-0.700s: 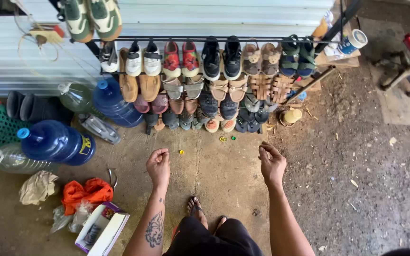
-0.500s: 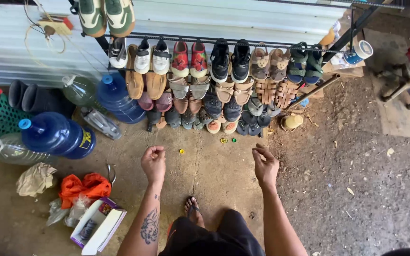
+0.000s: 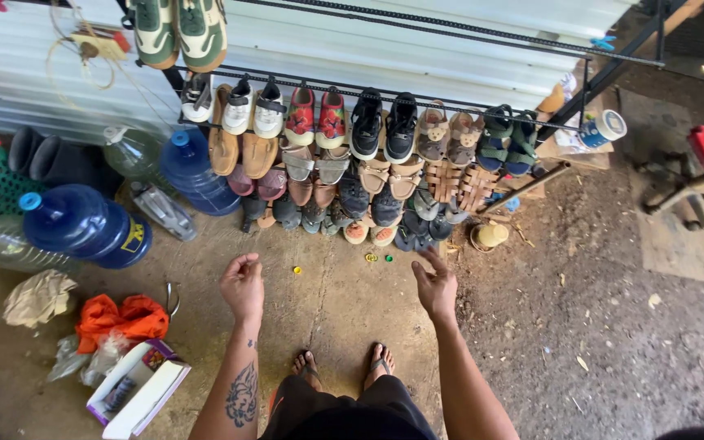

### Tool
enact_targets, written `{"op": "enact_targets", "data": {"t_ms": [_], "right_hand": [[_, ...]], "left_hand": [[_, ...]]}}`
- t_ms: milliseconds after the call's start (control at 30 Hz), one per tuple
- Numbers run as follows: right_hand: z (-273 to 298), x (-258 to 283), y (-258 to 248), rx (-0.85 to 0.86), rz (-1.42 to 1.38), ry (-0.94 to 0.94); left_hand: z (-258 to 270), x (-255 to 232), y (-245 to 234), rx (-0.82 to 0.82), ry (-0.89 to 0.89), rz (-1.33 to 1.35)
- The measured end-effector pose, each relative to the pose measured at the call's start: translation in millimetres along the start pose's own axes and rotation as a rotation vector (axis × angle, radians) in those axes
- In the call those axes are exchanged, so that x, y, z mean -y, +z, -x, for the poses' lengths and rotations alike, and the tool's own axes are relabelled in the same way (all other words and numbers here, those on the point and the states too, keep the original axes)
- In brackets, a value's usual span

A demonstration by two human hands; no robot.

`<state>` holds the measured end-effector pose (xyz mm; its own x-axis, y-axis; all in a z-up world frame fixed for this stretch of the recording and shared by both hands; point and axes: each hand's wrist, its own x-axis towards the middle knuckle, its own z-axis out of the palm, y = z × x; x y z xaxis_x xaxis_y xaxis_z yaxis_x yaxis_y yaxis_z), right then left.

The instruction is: Organize various types of shoes and sandals on a multi-tiered rack.

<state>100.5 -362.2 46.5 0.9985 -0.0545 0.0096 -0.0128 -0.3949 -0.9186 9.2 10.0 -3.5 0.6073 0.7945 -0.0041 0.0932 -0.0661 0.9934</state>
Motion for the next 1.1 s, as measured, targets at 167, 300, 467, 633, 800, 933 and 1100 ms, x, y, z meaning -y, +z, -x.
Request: {"op": "enact_targets", "data": {"t_ms": [167,300,467,633,800,933,1100], "right_hand": [[-17.8,-4.3,-11.1,0.072,0.092,0.028],[-31.2,-12.3,-9.0,0.145,0.090,-0.050],[-42.3,8.0,-0.4,0.300,0.207,-0.030],[-54.3,2.5,17.1,0.440,0.227,-0.086],[-58.0,6.0,26.5,0.491,0.198,-0.141],[-65.2,-4.3,26.4,0.502,0.224,-0.143],[-73.6,-15.5,13.4,0.464,0.167,-0.116]], "left_hand": [[11.3,-4.7,12.3,-0.009,0.015,0.191],[22.6,-9.0,18.8,-0.032,-0.056,0.149],[37.0,-25.7,24.9,-0.165,-0.118,0.118],[43.1,-19.9,25.5,-0.215,-0.065,0.104],[43.7,-5.1,30.2,-0.217,-0.025,0.214],[44.8,-17.2,38.3,-0.216,-0.061,0.152],[41.2,-18.0,54.0,-0.191,-0.049,0.135]]}}
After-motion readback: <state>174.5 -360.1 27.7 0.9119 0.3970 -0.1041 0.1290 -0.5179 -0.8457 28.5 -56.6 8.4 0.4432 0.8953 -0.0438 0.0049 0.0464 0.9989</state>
